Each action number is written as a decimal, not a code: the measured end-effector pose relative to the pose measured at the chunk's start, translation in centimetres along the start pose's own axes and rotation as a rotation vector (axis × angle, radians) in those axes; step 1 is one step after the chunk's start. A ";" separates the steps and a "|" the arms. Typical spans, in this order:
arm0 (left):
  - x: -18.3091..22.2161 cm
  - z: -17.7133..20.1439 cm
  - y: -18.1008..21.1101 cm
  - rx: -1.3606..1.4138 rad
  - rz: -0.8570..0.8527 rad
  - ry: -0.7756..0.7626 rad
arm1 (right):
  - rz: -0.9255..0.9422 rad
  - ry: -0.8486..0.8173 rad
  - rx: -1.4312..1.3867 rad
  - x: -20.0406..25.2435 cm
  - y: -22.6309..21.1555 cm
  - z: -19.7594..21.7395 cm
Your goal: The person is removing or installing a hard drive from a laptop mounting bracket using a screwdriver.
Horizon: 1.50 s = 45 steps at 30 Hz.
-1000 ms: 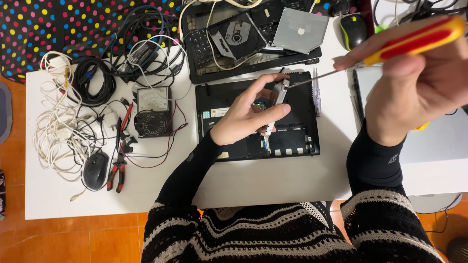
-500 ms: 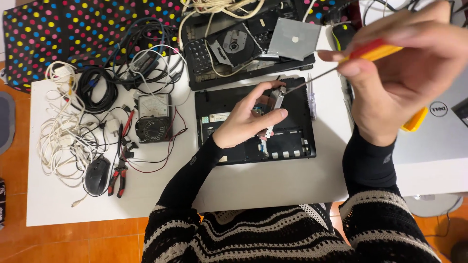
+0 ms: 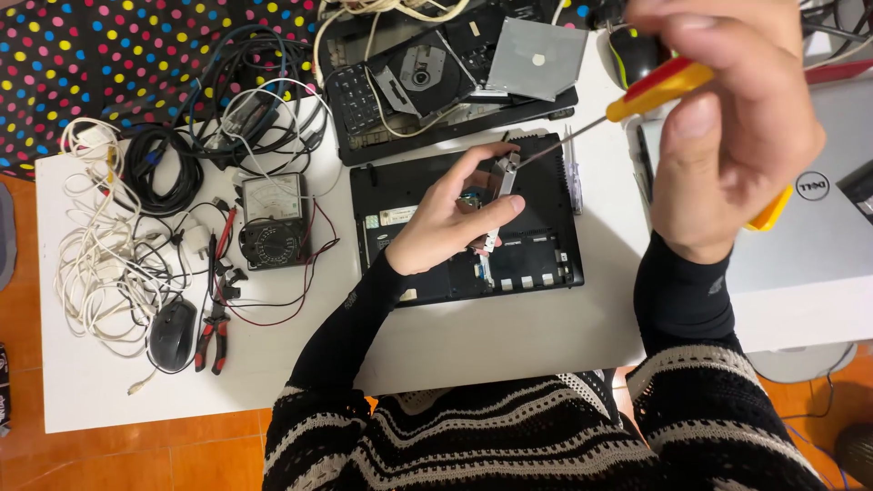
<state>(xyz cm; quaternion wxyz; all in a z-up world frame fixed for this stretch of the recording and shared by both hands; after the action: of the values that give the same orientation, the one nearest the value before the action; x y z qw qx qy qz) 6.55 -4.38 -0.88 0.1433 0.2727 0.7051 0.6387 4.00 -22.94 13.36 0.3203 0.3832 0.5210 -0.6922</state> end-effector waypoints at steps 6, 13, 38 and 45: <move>0.0 -0.3 0.0 0.010 -0.007 -0.024 | -0.130 0.052 -0.107 -1.9 -1.8 -1.1; -0.1 -0.3 -0.3 -0.002 -0.034 -0.041 | -0.164 0.073 -0.140 -0.4 0.0 0.2; -0.2 -0.6 -0.5 -0.047 -0.002 -0.031 | -0.298 0.051 -0.208 2.2 0.9 1.7; 0.3 -0.4 0.7 -0.164 -0.118 0.026 | -0.354 0.065 -0.216 2.5 1.5 1.5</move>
<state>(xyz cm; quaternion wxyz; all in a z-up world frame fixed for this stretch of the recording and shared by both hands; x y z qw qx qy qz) 6.25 -4.53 -0.08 0.1931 0.2097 0.6673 0.6881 3.71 -24.92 10.69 0.2159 0.2715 0.6614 -0.6650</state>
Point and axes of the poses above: each hand's wrist, its own x-axis away from the middle knuckle, its own z-axis out of the back of the hand, y = z × x, the point moved 8 cm from there along -x, towards the middle knuckle
